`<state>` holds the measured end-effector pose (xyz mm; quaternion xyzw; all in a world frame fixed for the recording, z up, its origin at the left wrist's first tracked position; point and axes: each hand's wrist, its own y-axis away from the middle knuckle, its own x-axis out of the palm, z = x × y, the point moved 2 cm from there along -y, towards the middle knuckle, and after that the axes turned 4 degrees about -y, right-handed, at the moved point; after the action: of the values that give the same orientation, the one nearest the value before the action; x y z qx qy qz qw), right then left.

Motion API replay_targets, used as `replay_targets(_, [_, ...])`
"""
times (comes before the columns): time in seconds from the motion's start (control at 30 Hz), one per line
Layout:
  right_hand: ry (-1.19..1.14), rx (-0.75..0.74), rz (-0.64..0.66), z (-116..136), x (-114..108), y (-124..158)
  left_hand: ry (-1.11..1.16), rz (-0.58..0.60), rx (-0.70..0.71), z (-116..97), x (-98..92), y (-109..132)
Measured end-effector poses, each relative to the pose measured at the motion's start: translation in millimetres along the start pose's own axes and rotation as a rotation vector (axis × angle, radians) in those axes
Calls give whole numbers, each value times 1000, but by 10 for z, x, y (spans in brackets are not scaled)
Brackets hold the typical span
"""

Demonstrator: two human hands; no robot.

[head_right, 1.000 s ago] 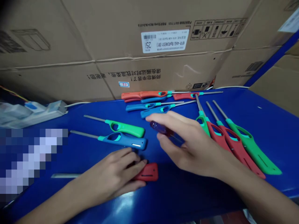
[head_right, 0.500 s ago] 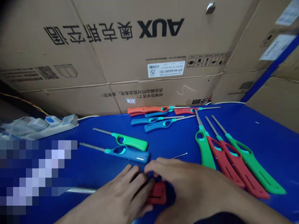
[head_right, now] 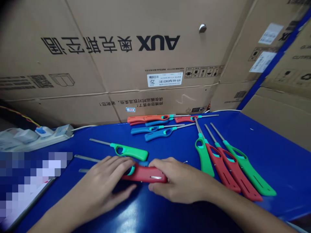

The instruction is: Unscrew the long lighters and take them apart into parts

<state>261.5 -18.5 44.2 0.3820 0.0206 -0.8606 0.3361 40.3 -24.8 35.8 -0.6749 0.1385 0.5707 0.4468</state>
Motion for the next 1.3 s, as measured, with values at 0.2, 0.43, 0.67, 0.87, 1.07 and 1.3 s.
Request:
replay_targets(0.2, [63,1,4,18,-28,-15,-94,-42,78,228,35,49])
replay_targets(0.43, [249,-289,-62,109,378,-55,-115,-91,162,84,69,22])
replay_targets(0.67, [40,-195,-120,83,233,-99,70,-392,17,46,24,34])
replay_targets(0.87, [-56,-38,-404,-235,-110,-179,115,-369,40,-74,89,98])
replay_targets(1.07, [43,7,-385,-451,-125,-248,283,-194,15,-83,176,122])
replay_targets(1.3, [71,-25,-371,-547,-6,-354,319,-106,-9,-129,224,166])
